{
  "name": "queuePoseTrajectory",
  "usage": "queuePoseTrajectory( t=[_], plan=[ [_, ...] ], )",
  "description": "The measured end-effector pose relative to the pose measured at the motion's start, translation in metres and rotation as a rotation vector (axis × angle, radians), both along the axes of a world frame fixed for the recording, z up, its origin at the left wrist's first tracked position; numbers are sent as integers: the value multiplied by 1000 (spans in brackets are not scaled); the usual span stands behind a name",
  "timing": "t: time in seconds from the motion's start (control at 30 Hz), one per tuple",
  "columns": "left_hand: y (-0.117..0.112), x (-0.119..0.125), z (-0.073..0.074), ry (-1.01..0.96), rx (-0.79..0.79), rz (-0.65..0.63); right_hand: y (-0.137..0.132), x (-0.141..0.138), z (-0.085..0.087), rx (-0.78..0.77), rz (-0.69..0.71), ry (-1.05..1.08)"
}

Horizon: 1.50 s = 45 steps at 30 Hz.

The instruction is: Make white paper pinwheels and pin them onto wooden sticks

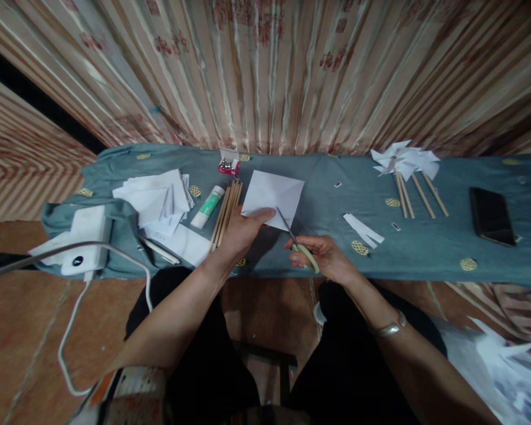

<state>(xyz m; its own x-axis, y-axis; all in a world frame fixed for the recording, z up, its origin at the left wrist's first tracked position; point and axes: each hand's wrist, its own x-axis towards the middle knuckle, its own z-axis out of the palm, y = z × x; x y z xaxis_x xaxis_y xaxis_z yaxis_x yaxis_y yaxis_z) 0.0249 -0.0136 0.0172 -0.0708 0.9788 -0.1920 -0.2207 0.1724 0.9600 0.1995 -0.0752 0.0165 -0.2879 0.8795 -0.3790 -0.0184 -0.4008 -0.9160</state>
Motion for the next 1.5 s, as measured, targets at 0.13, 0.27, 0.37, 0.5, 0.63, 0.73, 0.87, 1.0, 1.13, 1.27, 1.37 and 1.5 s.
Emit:
queuePoseTrajectory(
  t=[0.13,0.27,0.37,0.5,0.63,0.73,0.87,1.0,1.13,1.27,1.37,1.5],
  plan=[
    [-2,1,0,18,12,0,1,0,-1,-2,7,10],
    [-3,1,1,16,-5,-6,1,1,-2,-1,11,14],
    [-3,1,1,7,-8,-12,2,1,-3,-4,8,14],
    [-2,1,1,25,1,-1,2,0,-1,-6,-16,16],
    [-3,1,3,28,-1,9,1,-1,1,3,-15,7],
    [-3,1,2,36,20,-6,1,-1,1,1,-6,-1],
    [-2,1,-2,46,41,-20,1,0,-1,2,-12,-2],
    [-1,1,-5,29,41,-24,1,0,-1,-9,-15,-4],
    [-2,1,-4,28,24,-19,1,-1,1,-12,-31,7],
    [-2,0,-2,32,22,-22,2,-2,2,-19,-34,7],
    [-2,1,-2,34,35,-14,2,-3,1,-8,-34,8],
    [-1,1,-1,30,27,-2,1,-2,0,0,-9,-8]
  ],
)
